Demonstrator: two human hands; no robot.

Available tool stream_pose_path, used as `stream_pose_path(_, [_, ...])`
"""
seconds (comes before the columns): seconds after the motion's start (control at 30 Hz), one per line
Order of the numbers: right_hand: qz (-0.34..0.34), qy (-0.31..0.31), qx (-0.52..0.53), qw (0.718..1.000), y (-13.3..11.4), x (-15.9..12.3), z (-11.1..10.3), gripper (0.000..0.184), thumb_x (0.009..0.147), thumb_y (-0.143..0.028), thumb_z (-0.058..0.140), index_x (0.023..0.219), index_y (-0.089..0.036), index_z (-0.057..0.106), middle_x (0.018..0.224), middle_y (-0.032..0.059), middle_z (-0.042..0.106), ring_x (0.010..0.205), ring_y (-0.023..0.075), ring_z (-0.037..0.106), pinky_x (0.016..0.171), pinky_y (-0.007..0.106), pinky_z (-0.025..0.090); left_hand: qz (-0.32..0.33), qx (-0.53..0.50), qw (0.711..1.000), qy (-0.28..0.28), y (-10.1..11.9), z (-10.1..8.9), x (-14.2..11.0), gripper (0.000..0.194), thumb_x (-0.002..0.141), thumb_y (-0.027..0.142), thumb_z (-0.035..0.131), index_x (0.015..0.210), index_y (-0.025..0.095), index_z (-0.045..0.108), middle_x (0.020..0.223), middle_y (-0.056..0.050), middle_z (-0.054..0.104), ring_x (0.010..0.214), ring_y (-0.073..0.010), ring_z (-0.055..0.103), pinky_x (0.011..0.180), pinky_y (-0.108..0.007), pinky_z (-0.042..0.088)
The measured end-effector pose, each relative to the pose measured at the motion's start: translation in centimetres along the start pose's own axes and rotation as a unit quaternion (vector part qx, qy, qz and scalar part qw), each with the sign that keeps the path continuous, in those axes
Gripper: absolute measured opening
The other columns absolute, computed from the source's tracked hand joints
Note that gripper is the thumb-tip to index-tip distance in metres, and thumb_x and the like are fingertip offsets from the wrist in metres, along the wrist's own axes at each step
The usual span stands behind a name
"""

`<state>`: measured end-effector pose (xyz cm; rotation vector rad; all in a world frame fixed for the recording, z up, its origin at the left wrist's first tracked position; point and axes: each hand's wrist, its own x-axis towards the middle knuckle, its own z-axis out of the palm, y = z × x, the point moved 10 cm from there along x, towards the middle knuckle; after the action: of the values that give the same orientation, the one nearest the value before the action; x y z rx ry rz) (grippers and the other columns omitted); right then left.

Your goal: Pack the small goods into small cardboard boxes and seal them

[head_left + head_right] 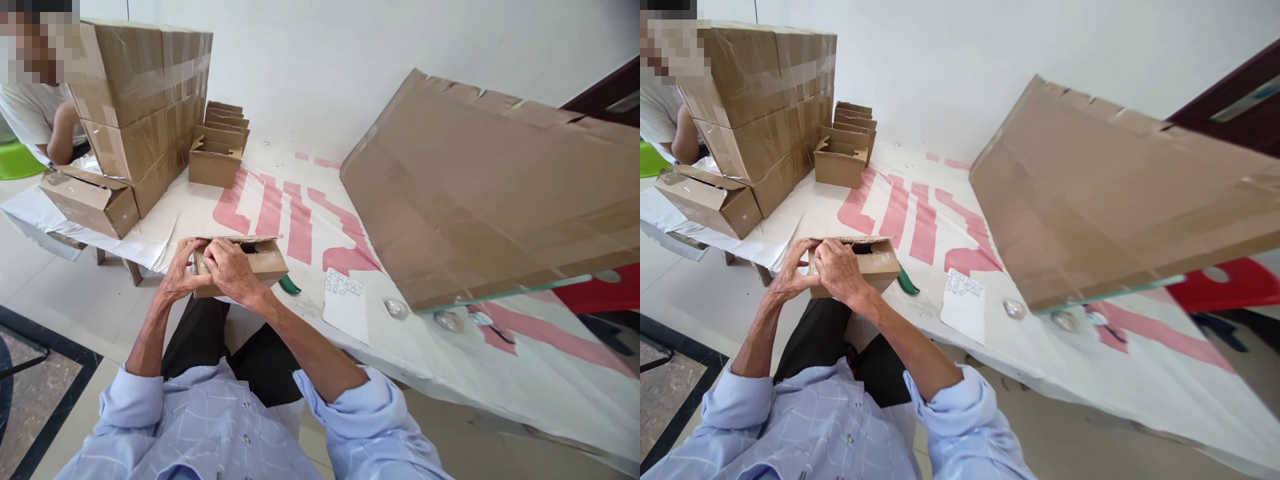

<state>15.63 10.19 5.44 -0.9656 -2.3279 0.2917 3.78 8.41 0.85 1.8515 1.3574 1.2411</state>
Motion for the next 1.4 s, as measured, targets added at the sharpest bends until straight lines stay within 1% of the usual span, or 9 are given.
stream_pose_path(0.2, [-0.077, 0.060, -0.028, 0.995, -2.5, -1.3, -0.5, 0.020, 0.106, -0.012, 0.053, 0.095, -0.025, 0.061, 0.098, 0.0089, 0.071, 0.099, 0.0280, 0.063, 0.098, 0.043, 0.049, -0.010, -0.003, 1.000, 0.007, -0.2, -0.2, 0.3, 0.066, 0.078, 0.031, 0.085, 0.143, 0.028, 0.071, 0.146, -0.010, 0.060, 0.134, -0.0308, 0.062, 0.100, -0.041, 0.065])
stream_pose_path(0.3, [-0.112, 0.094, 0.004, 0.989, -3.4, -2.6, -1.8, 0.022, 0.109, -0.013, 0.051, 0.095, -0.027, 0.061, 0.097, 0.0063, 0.071, 0.098, 0.0261, 0.065, 0.107, 0.046, 0.050, -0.014, -0.004, 1.000, 0.010, -0.3, -0.4, 0.3, 0.064, 0.080, 0.035, 0.084, 0.142, 0.028, 0.071, 0.146, -0.010, 0.060, 0.135, -0.0302, 0.061, 0.100, -0.040, 0.064])
stream_pose_path(0.43, [-0.114, 0.126, 0.043, 0.985, -3.2, -4.1, -2.9, 0.023, 0.111, -0.016, 0.049, 0.096, -0.028, 0.060, 0.098, 0.0039, 0.072, 0.098, 0.0240, 0.068, 0.123, 0.052, 0.047, -0.020, -0.007, 1.000, 0.001, 0.0, 0.1, 0.3, 0.065, 0.079, 0.036, 0.084, 0.142, 0.027, 0.072, 0.151, -0.011, 0.058, 0.140, -0.0314, 0.060, 0.103, -0.042, 0.064])
stream_pose_path(0.7, [-0.101, 0.160, 0.051, 0.981, -4.1, -4.5, -1.1, 0.023, 0.113, -0.018, 0.047, 0.097, -0.027, 0.060, 0.099, 0.0052, 0.074, 0.099, 0.0236, 0.069, 0.131, 0.058, 0.044, -0.015, 0.013, 1.000, 0.012, 0.7, -0.2, 0.3, 0.061, 0.080, 0.033, 0.079, 0.141, 0.027, 0.072, 0.148, -0.012, 0.062, 0.142, -0.0348, 0.060, 0.101, -0.043, 0.064])
stream_pose_path(0.83, [-0.099, 0.211, 0.120, 0.965, -3.6, -6.0, -2.1, 0.020, 0.114, -0.021, 0.048, 0.099, -0.028, 0.060, 0.099, 0.0045, 0.073, 0.097, 0.0227, 0.070, 0.123, 0.055, 0.052, -0.011, 0.029, 0.999, 0.007, 1.2, -0.3, 0.3, 0.057, 0.083, 0.042, 0.085, 0.138, 0.029, 0.075, 0.149, -0.011, 0.062, 0.144, -0.0347, 0.059, 0.101, -0.043, 0.063])
stream_pose_path(0.93, [-0.048, 0.239, 0.204, 0.948, -1.6, -6.8, -3.5, 0.014, 0.114, -0.027, 0.052, 0.102, -0.028, 0.060, 0.098, 0.0047, 0.072, 0.094, 0.0227, 0.070, 0.103, 0.047, 0.061, -0.014, 0.045, 0.999, 0.005, 1.2, -0.2, 0.5, 0.060, 0.085, 0.051, 0.089, 0.139, 0.030, 0.073, 0.149, -0.010, 0.061, 0.142, -0.0331, 0.061, 0.100, -0.042, 0.064])
stream_pose_path(1.03, [-0.002, 0.244, 0.263, 0.933, -0.3, -7.2, -4.2, 0.010, 0.112, -0.029, 0.056, 0.103, -0.027, 0.060, 0.099, 0.0042, 0.071, 0.094, 0.0219, 0.070, 0.088, 0.040, 0.061, -0.012, 0.048, 0.999, -0.002, 1.2, -0.1, 0.7, 0.069, 0.082, 0.059, 0.093, 0.140, 0.030, 0.072, 0.151, -0.011, 0.059, 0.142, -0.0330, 0.062, 0.099, -0.042, 0.065])
stream_pose_path(1.17, [0.009, 0.251, 0.287, 0.925, -0.3, -7.1, -4.7, 0.009, 0.110, -0.028, 0.058, 0.101, -0.027, 0.060, 0.099, 0.0031, 0.071, 0.094, 0.0206, 0.070, 0.088, 0.037, 0.059, -0.005, 0.058, 0.998, -0.008, 1.5, 0.1, 0.8, 0.076, 0.078, 0.062, 0.097, 0.142, 0.029, 0.072, 0.150, -0.012, 0.060, 0.142, -0.0340, 0.061, 0.097, -0.041, 0.064])
stream_pose_path(1.4, [0.018, 0.259, 0.305, 0.916, -0.2, -7.3, -4.9, 0.012, 0.111, -0.031, 0.058, 0.100, -0.027, 0.060, 0.098, 0.0035, 0.070, 0.094, 0.0209, 0.070, 0.091, 0.038, 0.061, -0.007, 0.060, 0.998, -0.001, 2.1, 0.1, 1.1, 0.071, 0.078, 0.055, 0.096, 0.140, 0.030, 0.073, 0.151, -0.011, 0.059, 0.143, -0.0346, 0.060, 0.101, -0.045, 0.064])
